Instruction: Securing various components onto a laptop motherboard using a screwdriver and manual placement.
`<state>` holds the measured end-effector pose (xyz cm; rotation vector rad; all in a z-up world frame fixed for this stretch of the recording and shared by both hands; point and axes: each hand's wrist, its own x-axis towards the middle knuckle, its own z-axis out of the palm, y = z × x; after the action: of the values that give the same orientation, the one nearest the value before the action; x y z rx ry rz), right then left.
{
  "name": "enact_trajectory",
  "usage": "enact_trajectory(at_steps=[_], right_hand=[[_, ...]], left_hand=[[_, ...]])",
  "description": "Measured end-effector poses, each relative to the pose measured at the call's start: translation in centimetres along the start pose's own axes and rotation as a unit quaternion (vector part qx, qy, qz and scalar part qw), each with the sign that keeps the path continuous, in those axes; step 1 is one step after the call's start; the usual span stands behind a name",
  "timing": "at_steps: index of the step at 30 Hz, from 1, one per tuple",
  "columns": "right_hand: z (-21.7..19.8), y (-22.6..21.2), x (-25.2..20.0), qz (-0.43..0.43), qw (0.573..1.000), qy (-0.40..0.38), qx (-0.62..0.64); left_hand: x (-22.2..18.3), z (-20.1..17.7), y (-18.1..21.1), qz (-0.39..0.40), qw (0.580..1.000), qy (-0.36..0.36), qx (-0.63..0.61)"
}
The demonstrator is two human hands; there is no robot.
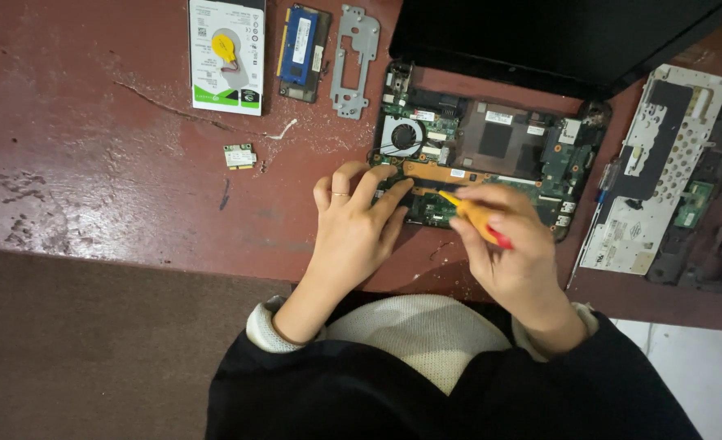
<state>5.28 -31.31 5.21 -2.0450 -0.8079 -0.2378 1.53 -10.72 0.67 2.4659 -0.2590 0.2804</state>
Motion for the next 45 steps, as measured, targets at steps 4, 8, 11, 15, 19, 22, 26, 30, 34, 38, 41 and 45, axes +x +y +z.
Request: enact_trajectory(at_steps=[4, 8, 11, 15, 19, 22, 26, 30, 34, 38, 41, 45], right_hand=[[-3.3, -2.0, 0.6, -0.024, 0.981, -0.050, -0.188], [-6.1, -5.7, 3.1, 0.017, 0.948, -0.147, -0.282], [-6.2, -5.1, 3.1, 0.010, 0.931, -0.139, -0.339], [-4.4, -4.2, 3.5, -0.032, 0.918, -0.107, -0.381], [-5.6, -5.2, 4.0, -0.013, 0.858, -0.152, -0.491], [-7.0, -6.5, 6.3, 0.016, 0.952, -0.238, -0.195], [-7.0, -4.6, 4.9, -0.038, 0.962, -0.205, -0.175], [-5.0, -2.8, 3.2, -0.010, 0.937, -0.121, -0.327], [-5.3, -4.7, 4.6, -0.005, 0.897, -0.110, -0.428], [-7.0, -5.9, 6.1, 0.006, 0.947, -0.266, -0.181], [-7.0, -5.5, 5.7, -0.035, 0.952, -0.267, -0.147], [-5.8, -6.6, 6.2, -0.050, 0.958, -0.184, -0.215]], left_hand=[[0.3, -0.5, 0.1, 0.001, 1.000, -0.005, 0.011], [1.4, -1.8, 0.7, 0.020, 0.998, -0.040, 0.043], [2.9, -2.9, 2.0, 0.052, 0.997, -0.052, -0.037], [4.5, -1.8, 3.4, 0.116, 0.973, -0.022, -0.198], [6.8, -1.1, 2.5, 0.141, 0.943, -0.017, -0.302], [7.8, -1.8, 1.1, 0.191, 0.923, -0.096, -0.320], [7.8, -2.1, 0.5, 0.200, 0.867, -0.198, -0.412], [7.6, -0.5, 1.0, 0.175, 0.893, -0.131, -0.394], [8.2, -0.6, 0.4, 0.180, 0.888, -0.129, -0.403], [8.1, 0.1, -1.1, 0.221, 0.864, -0.205, -0.403], [8.0, -0.1, -1.0, 0.237, 0.849, -0.242, -0.406], [7.4, -1.2, -0.7, 0.189, 0.868, -0.224, -0.401]])
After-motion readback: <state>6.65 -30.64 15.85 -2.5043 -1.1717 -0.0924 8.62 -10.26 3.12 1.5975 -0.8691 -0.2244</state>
